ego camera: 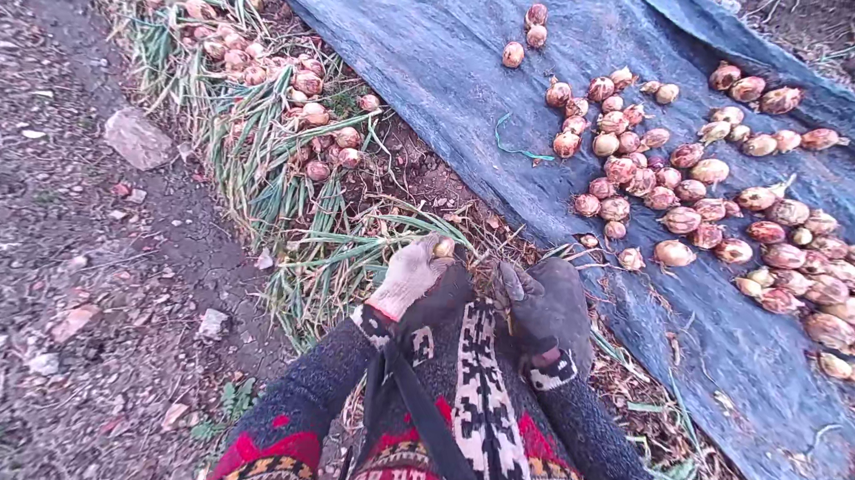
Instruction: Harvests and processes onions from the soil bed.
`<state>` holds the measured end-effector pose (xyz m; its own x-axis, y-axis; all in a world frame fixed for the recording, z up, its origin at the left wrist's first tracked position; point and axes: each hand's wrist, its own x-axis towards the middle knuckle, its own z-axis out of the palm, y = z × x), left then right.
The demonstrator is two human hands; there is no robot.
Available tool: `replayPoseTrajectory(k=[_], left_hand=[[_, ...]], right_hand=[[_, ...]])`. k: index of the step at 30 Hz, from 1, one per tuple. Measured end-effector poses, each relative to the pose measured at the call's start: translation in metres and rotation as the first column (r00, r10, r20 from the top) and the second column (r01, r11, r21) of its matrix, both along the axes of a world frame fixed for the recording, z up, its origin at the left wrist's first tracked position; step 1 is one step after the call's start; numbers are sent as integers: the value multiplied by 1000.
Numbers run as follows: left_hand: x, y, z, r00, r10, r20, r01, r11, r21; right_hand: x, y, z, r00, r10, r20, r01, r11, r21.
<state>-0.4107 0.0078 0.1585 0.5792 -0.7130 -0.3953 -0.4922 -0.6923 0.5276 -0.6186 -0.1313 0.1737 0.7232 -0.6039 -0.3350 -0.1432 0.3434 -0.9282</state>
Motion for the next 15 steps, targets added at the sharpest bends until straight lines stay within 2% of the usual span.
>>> replayPoseTrajectory(k=[1,3,4,5,6,7,8,10,12,14,15], left_hand=[[14,8,-13,991,136,5,-136,991,7],[44,22,-22,902,387,-191,-400,916,-36],[45,25,-23,827,456,-330,-507,858,-84],[40,21,-20,779,472,-412,-562,818,-126],[32,12,-15,794,448,-411,-549,819,-168],[20,2,-7,847,395,-355,-482,853,-202],[5,-8,1,910,310,-275,-374,900,-223],[-31,-18,14,992,44,-116,-64,983,-174],[-61,-21,18,986,-155,-56,149,984,-100],[-68,-18,11,987,-145,-68,134,981,-142],[-64,-17,6,990,-104,-94,86,980,-181]], right_hand=[[-3,-2,12,1000,-20,-22,19,999,-49],[1,-4,18,996,-19,-84,0,975,-221],[-1,-6,12,979,53,-198,-113,947,-302],[-2,-8,0,938,167,-304,-260,918,-299],[0,-11,-10,879,293,-376,-391,895,-215],[5,-10,-20,844,397,-359,-454,887,-87],[12,-5,-30,852,446,-276,-449,892,54],[24,11,-52,927,358,-116,-289,874,390],[32,13,-59,980,171,-99,-79,800,595],[40,5,-56,981,81,-175,70,697,713],[41,-1,-57,980,99,-173,75,621,780]])
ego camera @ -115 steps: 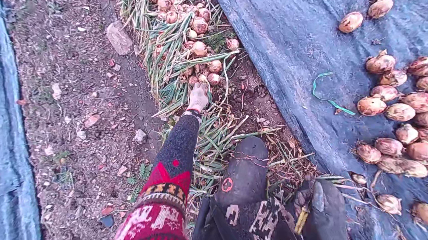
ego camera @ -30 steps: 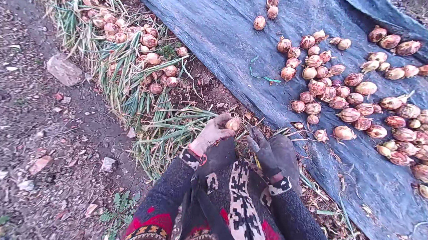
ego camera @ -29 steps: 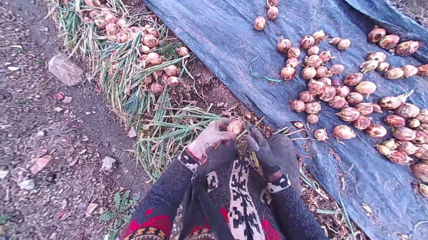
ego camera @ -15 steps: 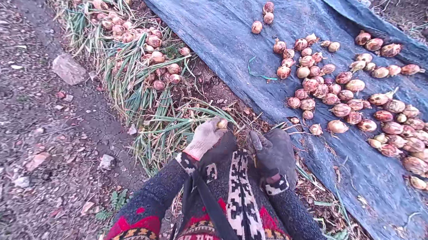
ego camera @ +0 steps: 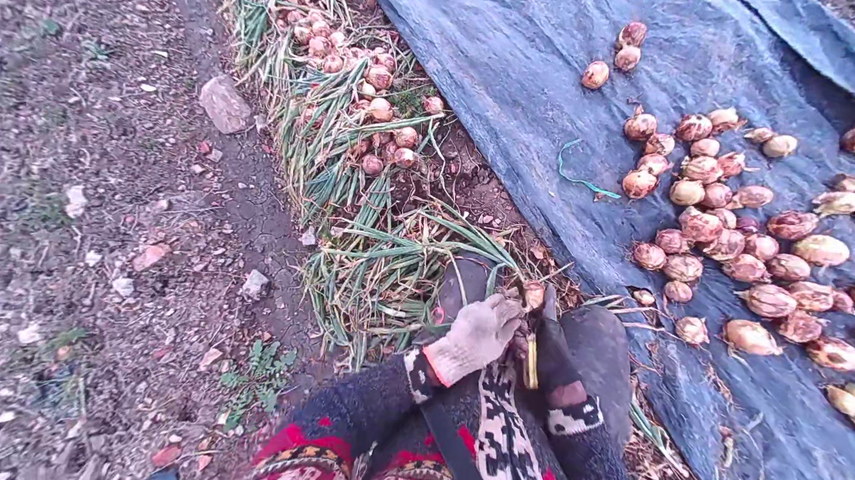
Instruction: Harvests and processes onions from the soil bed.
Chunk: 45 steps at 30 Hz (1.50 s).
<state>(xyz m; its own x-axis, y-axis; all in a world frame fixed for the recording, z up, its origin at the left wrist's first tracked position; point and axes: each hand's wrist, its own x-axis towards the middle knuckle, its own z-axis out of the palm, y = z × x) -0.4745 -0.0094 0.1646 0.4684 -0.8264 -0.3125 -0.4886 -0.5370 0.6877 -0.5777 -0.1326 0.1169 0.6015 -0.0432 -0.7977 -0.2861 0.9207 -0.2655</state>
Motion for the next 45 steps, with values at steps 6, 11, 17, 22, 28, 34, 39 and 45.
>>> replayPoseTrajectory(k=[6,11,17,22,28,34,39,45], left_hand=[[119,-7,-11,893,321,316,-330,944,-26],[273,57,-59,869,103,484,-457,542,705],[399,42,-149,809,412,420,-584,649,488],[441,-4,-197,741,486,463,-664,631,401],[410,-4,-202,716,456,529,-657,697,287],[280,6,-153,973,206,106,-223,956,191],[140,8,-86,742,196,-641,-273,962,-21],[70,29,4,654,49,-755,-51,998,21]], right_hand=[[5,-56,57,792,-281,543,333,943,2],[14,-111,75,920,-93,382,342,668,-661],[37,-63,8,922,262,-284,-386,634,-670],[25,-31,-14,909,293,-297,-407,780,-476],[27,-57,-3,860,342,-380,-506,668,-545],[37,-61,12,892,322,-316,-451,622,-640],[37,-31,37,924,333,-188,-343,506,-792],[11,15,83,961,275,30,-138,572,-809]])
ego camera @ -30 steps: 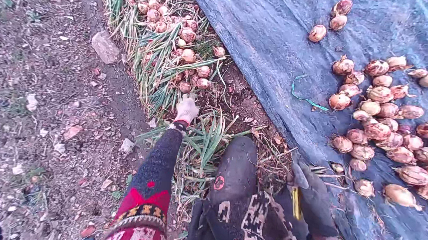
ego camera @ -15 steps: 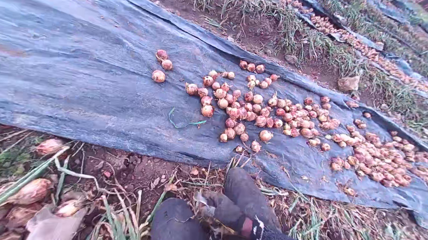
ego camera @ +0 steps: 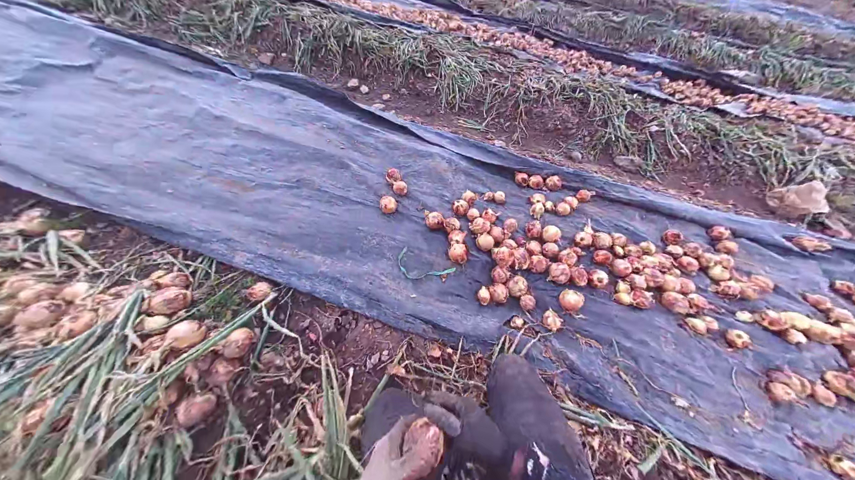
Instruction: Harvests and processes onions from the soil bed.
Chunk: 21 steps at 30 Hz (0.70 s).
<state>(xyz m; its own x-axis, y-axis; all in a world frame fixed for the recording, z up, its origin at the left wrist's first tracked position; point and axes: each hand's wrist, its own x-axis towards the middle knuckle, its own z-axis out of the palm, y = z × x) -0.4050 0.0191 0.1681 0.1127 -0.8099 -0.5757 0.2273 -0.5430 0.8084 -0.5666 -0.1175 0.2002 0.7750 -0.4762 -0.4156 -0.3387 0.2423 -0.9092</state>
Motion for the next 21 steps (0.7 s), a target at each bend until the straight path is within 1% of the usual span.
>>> replayPoseTrajectory(k=[1,2,3,4,6,7,8,9,10,11,12,13,14,15,16,17,18,19,20,21], left_hand=[[1,8,6,997,-30,66,32,999,-26],[3,15,13,983,-54,174,64,997,-54],[3,21,20,950,-66,304,92,993,-72],[1,25,25,897,-54,438,96,993,-74],[-5,28,25,756,-28,654,48,999,-13],[-4,30,14,705,-13,709,-20,999,38],[1,32,-4,694,30,719,-126,989,81],[10,35,-25,733,136,667,-263,960,94],[20,42,-46,788,288,544,-408,907,110],[33,51,-62,801,482,356,-547,830,106],[44,57,-70,754,642,135,-655,749,97],[52,60,-68,689,724,-34,-718,688,107],[57,58,-62,646,757,-102,-747,654,119],[61,51,-54,635,768,-83,-758,641,121],[64,41,-47,653,757,13,-754,648,110],[68,31,-39,690,701,181,-722,685,95],[72,18,-37,718,564,409,-651,752,106],[75,5,-37,717,373,589,-553,819,155],[75,-10,-33,696,187,693,-442,873,207],[75,-25,-30,657,27,754,-324,912,250]], right_hand=[[-3,6,17,1000,17,-23,-17,1000,11],[-5,12,23,1000,15,-21,-15,1000,4],[-5,19,18,1000,-19,-8,18,1000,-15],[-4,24,17,999,-37,-9,37,999,-32],[1,29,27,999,-44,10,44,999,-15],[5,32,26,995,-38,87,38,999,2],[10,37,17,976,-23,218,14,999,44],[15,39,20,951,34,308,-63,995,83],[19,40,27,934,75,349,-120,986,111],[27,39,35,939,69,337,-117,985,125],[35,33,42,971,66,230,-83,994,69],[44,21,45,995,96,23,-94,992,-79],[52,5,31,969,149,-197,-199,944,-264],[59,-10,-1,919,194,-344,-340,833,-437],[66,-24,-43,888,213,-408,-430,699,-571],[72,-34,-82,868,230,-440,-482,600,-638],[80,-44,-106,845,235,-480,-521,562,-643],[91,-53,-112,801,242,-548,-575,569,-588],[103,-62,-102,729,259,-634,-638,594,-490],[113,-67,-100,698,239,-675,-649,610,-456]])
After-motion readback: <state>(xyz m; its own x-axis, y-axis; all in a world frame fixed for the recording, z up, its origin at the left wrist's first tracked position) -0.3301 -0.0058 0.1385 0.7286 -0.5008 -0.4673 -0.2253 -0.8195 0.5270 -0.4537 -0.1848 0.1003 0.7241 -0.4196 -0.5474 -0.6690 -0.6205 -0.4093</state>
